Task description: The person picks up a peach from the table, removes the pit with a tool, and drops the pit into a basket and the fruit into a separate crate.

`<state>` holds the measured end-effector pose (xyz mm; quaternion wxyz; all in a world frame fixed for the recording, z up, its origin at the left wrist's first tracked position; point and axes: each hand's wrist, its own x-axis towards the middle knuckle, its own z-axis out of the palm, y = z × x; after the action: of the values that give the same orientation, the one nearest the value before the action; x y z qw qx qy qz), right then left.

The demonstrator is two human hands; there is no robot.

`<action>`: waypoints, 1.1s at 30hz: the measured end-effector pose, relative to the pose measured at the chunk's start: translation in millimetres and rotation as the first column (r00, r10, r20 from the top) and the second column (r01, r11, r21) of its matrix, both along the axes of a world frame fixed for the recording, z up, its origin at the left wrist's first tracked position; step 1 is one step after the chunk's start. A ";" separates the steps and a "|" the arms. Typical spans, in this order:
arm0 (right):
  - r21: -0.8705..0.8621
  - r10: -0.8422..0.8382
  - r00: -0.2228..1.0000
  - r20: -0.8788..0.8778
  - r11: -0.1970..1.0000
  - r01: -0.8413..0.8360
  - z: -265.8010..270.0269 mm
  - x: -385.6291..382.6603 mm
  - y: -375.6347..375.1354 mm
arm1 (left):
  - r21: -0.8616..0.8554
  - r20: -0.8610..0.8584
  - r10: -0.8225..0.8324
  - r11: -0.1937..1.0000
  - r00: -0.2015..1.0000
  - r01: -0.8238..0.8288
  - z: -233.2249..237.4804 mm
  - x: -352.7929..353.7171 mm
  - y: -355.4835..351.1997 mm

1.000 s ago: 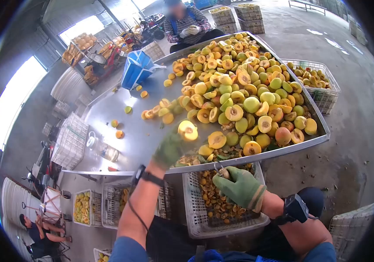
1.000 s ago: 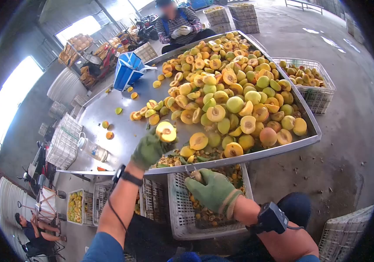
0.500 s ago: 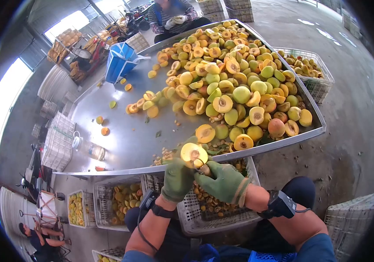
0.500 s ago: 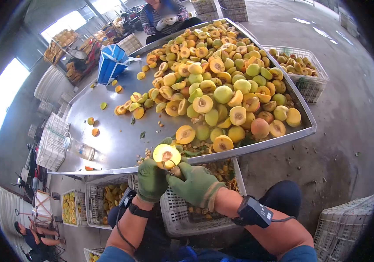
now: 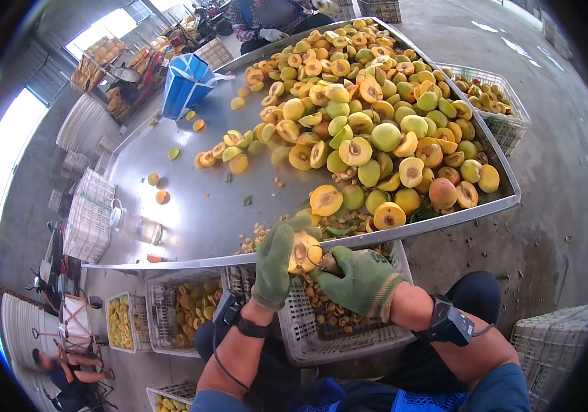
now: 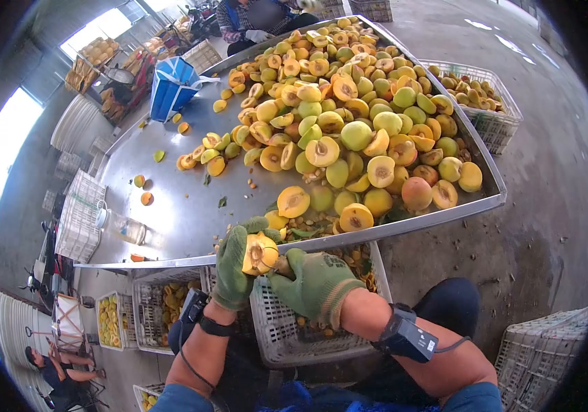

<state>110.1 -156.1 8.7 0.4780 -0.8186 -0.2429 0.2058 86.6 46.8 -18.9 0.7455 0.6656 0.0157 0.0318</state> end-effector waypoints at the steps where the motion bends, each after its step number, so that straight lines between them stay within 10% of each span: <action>1: -0.017 0.012 1.000 0.003 1.000 -0.012 0.1 1.3 0.1 | 0.004 -0.008 -0.018 1.000 1.000 0.018 -2.5 0.4 1.7; 8: -0.076 0.060 0.987 -0.150 0.995 -0.072 9.0 4.1 -0.4 | -0.163 -0.048 0.018 0.986 0.999 -0.025 -2.7 -7.9 -20.3; 33: 0.043 0.137 0.982 -0.129 0.990 -0.132 -17.3 -9.7 9.3 | 0.150 -0.005 0.129 0.981 0.992 -0.127 11.6 -16.6 -35.5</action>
<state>100.4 -146.7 -8.6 0.4918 -0.7767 -0.2693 0.2869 70.0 11.3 -7.3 0.6900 0.7172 0.0614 0.0760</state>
